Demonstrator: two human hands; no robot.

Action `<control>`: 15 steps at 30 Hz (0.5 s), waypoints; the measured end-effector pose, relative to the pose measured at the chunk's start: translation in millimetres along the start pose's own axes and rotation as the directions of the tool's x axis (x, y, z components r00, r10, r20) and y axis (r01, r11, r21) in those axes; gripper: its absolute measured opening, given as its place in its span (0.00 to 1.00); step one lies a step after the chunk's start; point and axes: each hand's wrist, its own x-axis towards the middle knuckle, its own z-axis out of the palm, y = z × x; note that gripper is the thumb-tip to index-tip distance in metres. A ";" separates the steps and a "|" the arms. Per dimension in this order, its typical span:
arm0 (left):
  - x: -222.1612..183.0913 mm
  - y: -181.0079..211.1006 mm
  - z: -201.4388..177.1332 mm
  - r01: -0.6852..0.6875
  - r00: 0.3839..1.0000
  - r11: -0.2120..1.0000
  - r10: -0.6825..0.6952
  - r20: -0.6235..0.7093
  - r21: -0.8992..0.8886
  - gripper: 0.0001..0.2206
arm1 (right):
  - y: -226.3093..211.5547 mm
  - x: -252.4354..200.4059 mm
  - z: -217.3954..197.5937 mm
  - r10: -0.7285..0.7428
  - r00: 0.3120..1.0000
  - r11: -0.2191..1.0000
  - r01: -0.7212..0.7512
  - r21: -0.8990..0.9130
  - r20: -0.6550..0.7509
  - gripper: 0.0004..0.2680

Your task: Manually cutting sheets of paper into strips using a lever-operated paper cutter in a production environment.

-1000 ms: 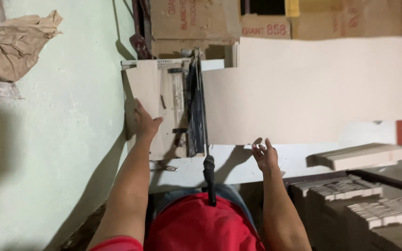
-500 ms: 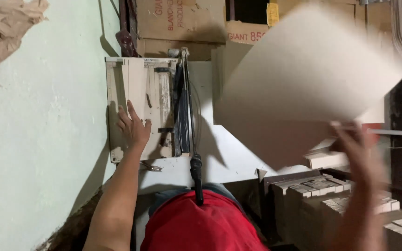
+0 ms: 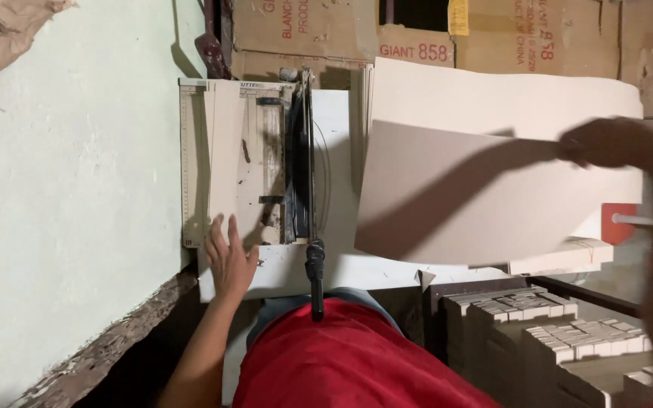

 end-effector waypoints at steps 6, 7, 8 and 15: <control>-41.3 -16.4 -2.7 0.059 0.997 0.994 -0.063 0.045 0.093 0.42 | -4.6 134.0 -11.5 0.849 0.109 -0.237 -0.796 0.557 0.518 0.20; -46.1 -15.8 -8.7 0.143 0.979 0.989 -0.146 0.141 0.026 0.41 | -28.7 161.7 -2.9 0.850 0.029 -0.375 -0.669 0.642 0.526 0.20; -51.0 -15.6 -14.9 0.233 0.946 0.972 -0.219 0.240 -0.031 0.40 | -52.8 189.9 4.8 0.836 -0.050 -0.491 -0.510 0.706 0.546 0.20; -55.4 -17.4 -14.3 0.126 0.964 0.992 -0.126 0.236 0.014 0.39 | -266.7 346.1 -47.7 0.085 -0.142 -0.812 0.563 0.151 0.986 0.40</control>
